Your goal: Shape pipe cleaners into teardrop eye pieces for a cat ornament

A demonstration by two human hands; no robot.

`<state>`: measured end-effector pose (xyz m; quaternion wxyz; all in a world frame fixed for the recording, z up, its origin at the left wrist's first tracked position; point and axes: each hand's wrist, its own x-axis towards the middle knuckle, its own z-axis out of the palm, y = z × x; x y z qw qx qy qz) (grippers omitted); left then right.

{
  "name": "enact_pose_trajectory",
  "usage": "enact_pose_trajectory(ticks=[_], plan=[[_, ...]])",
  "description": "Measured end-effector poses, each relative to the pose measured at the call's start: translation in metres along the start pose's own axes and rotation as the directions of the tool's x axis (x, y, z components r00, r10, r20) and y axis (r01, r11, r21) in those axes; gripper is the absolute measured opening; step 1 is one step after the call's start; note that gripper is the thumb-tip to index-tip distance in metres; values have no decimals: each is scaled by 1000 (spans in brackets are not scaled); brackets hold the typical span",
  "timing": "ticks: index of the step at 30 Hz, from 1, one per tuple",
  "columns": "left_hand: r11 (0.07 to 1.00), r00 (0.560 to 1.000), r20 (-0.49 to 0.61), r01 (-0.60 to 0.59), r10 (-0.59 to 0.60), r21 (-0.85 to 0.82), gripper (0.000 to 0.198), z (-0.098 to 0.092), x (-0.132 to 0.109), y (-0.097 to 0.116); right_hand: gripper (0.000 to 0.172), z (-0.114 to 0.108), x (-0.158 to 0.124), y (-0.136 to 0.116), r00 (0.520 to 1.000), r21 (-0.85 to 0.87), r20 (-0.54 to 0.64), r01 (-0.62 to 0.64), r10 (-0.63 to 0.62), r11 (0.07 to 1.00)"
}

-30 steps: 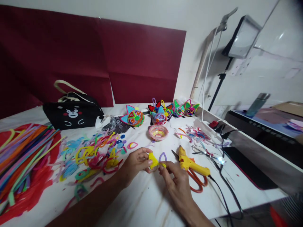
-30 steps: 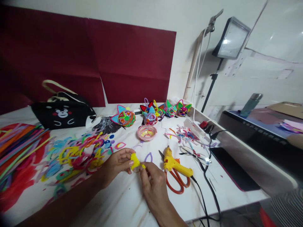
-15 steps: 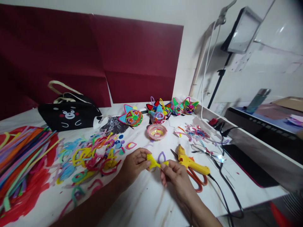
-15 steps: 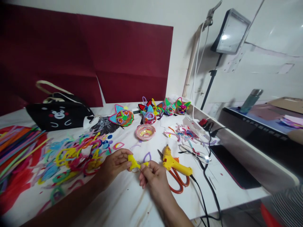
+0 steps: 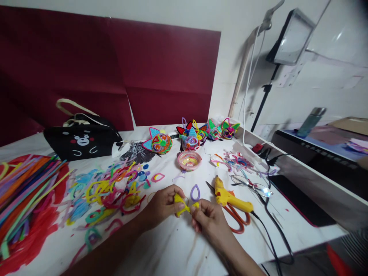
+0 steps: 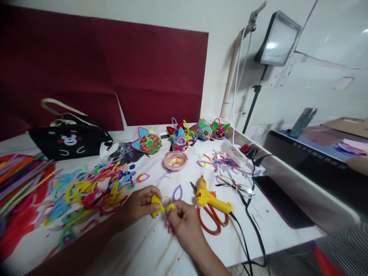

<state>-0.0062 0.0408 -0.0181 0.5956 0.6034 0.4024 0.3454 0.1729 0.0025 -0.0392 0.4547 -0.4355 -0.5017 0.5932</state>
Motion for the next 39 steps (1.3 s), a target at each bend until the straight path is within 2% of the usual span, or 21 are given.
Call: enact_pose_trajectory(ticks=[5,8,9,11,14,16,17,19,22,25,28,30,34,39], plan=[[986,999,9,38,-40,163,31,-16,1,1,31,3,-9,4,988,-262,1,149,-154,953],[954,997,10,66,-72,292,30,-30,1,11,22,4,-21,6,953,-469,64,290,-295,834],[937,996,15,82,-92,339,29,-36,0,15,20,4,-25,8,925,-532,97,359,-366,767],[879,994,17,85,-105,470,26,-46,-1,21,20,4,-32,13,826,-628,173,512,-536,586],[729,1000,15,-26,21,684,21,-57,-1,24,23,5,-39,22,645,-698,266,641,-716,318],[665,991,-26,-69,131,744,16,-59,4,23,26,6,-40,26,571,-720,296,660,-766,213],[665,983,-73,-57,166,745,16,-58,8,22,27,7,-40,27,545,-728,302,661,-782,179],[699,960,-189,-10,207,715,27,-54,20,19,29,9,-39,28,508,-744,302,655,-806,134],[754,918,-330,53,222,655,52,-46,48,17,31,10,-38,27,478,-760,292,641,-829,102],[786,893,-436,187,115,590,61,-41,82,19,33,10,-36,27,481,-756,281,644,-831,117],[774,877,-480,281,34,567,52,-40,113,24,34,10,-34,29,477,-755,272,644,-836,122],[756,873,-487,312,9,575,39,-41,130,26,36,10,-32,31,461,-763,271,638,-845,104],[741,878,-475,354,-55,570,13,-46,152,28,38,12,-30,32,451,-785,247,612,-857,96],[771,867,-488,377,-99,514,28,-48,169,36,39,13,-30,34,458,-799,235,594,-857,98]])
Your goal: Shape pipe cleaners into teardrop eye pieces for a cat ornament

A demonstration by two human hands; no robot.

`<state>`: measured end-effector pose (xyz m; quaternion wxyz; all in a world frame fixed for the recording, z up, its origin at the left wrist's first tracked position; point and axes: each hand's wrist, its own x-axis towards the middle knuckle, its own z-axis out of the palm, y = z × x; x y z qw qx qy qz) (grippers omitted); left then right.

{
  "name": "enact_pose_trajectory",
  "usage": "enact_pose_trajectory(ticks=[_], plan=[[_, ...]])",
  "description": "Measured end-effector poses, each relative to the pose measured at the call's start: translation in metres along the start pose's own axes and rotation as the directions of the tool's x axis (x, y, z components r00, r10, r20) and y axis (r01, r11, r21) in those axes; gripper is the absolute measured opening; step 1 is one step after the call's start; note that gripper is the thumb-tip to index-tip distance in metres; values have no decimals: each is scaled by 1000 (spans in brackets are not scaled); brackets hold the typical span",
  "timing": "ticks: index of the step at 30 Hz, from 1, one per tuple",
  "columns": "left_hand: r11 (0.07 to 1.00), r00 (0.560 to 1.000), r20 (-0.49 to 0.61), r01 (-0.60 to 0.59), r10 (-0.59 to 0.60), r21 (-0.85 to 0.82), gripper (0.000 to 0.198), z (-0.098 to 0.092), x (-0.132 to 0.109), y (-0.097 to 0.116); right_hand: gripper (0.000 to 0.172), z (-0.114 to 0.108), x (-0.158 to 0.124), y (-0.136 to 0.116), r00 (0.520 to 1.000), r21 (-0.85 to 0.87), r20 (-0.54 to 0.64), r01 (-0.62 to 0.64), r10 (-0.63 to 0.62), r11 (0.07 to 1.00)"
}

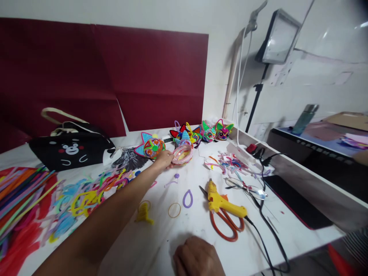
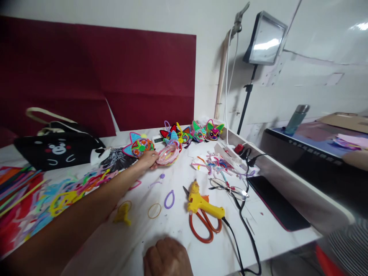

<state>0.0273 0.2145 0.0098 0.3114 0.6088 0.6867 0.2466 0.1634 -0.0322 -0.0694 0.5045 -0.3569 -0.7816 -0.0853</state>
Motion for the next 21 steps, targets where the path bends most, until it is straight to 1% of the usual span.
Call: enact_pose_trajectory(ticks=[5,8,11,14,16,18,21], plan=[[999,999,23,25,-24,-30,29,8,10,8,38,2,-3,1,1000,3,26,-13,13,1000],[999,999,29,22,-21,-24,28,16,13,5,38,2,-2,1,1000,4,23,-12,12,1000],[1000,999,34,-8,8,-14,25,19,10,-3,39,1,-1,0,999,4,31,-16,16,1000],[998,998,32,-54,54,14,23,15,-2,-13,38,0,-2,0,1000,-7,27,-6,6,1000],[993,995,30,-102,100,63,21,11,-12,-20,37,0,-3,0,1000,-12,15,7,-7,1000],[977,984,45,-174,170,127,14,9,-21,-27,35,1,-4,0,1000,-14,12,15,-15,1000],[935,956,87,-291,279,202,2,12,-31,-35,33,1,-4,1,1000,-18,21,24,-23,1000]])
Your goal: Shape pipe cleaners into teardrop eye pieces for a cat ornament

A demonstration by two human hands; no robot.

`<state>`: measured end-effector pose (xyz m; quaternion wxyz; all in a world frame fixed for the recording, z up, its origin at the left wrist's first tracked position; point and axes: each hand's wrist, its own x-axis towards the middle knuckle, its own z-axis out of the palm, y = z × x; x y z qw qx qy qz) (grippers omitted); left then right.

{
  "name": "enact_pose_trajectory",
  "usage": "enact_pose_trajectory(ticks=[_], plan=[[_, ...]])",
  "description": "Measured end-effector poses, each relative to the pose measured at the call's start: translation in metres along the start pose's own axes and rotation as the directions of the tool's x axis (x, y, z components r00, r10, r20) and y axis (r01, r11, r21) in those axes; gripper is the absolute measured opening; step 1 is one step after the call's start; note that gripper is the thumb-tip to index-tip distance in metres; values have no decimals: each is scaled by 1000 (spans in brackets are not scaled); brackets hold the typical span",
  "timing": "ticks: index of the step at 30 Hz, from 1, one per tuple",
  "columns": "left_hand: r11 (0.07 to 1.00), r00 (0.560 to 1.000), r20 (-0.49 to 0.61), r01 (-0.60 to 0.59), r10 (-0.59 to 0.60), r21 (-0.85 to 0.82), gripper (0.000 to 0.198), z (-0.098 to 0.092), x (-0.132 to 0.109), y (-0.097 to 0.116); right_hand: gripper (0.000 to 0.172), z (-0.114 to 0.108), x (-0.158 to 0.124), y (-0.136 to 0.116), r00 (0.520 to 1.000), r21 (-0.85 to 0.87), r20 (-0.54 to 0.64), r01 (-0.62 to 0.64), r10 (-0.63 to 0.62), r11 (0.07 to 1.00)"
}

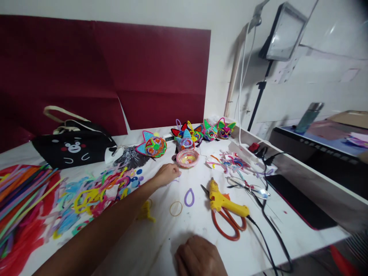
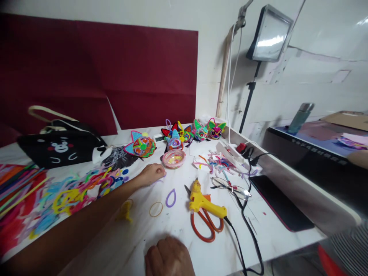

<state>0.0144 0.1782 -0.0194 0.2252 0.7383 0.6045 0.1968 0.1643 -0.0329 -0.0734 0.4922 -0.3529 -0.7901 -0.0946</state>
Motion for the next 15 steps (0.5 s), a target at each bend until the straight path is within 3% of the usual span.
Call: enact_pose_trajectory(ticks=[7,15], plan=[[996,996,16,-87,87,18,8,5,-3,-4,33,-2,4,0,1000,13,-9,9,-9,1000],[995,998,-51,-42,38,-88,18,-29,2,-32,33,-1,1,1,1000,41,-6,7,-7,999]])
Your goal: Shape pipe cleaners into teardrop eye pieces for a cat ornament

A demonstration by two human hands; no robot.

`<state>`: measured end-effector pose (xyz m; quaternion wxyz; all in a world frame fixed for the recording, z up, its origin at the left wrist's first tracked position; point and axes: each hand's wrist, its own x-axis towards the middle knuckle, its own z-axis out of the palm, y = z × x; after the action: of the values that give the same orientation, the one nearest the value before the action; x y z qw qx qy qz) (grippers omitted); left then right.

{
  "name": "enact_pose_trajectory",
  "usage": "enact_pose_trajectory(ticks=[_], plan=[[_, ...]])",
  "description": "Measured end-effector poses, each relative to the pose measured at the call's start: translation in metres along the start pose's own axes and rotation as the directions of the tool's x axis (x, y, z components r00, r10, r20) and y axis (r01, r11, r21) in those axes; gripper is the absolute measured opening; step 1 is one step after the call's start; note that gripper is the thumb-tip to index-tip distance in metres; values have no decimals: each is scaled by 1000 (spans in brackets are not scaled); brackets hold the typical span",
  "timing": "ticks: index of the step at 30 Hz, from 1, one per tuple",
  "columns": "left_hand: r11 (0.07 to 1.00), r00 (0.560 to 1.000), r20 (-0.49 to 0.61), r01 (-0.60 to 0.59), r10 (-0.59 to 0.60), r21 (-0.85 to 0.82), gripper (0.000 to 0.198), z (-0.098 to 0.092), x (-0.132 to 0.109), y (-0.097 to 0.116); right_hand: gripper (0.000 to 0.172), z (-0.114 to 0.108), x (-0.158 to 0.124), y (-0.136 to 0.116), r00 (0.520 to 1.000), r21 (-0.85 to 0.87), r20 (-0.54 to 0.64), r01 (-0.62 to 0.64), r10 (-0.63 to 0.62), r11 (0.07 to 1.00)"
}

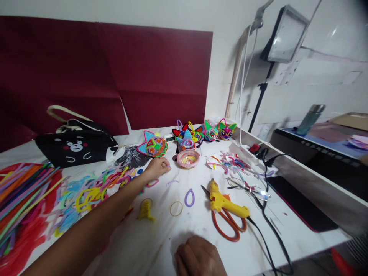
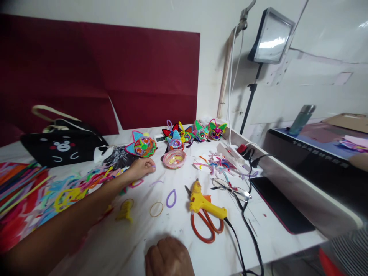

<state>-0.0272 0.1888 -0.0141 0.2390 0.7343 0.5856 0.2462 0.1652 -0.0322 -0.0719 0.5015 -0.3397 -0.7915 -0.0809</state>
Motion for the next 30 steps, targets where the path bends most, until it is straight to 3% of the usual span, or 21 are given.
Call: enact_pose_trajectory(ticks=[6,10,15,23,30], plan=[[998,999,39,-20,18,56,13,-9,-7,-6,31,-1,-1,-1,999,-9,44,-15,15,1000],[983,990,74,-128,119,133,9,0,-22,7,31,-3,1,-2,999,-19,41,-10,11,1000],[967,962,197,-218,190,132,4,16,-34,19,31,-3,1,-2,999,-22,52,-11,12,1000],[993,979,168,-115,113,0,9,17,-36,29,32,-4,0,-2,998,-1,64,-16,16,1000],[952,971,240,71,3,-299,22,11,-66,47,30,-11,3,-3,989,127,120,-99,84,987]])
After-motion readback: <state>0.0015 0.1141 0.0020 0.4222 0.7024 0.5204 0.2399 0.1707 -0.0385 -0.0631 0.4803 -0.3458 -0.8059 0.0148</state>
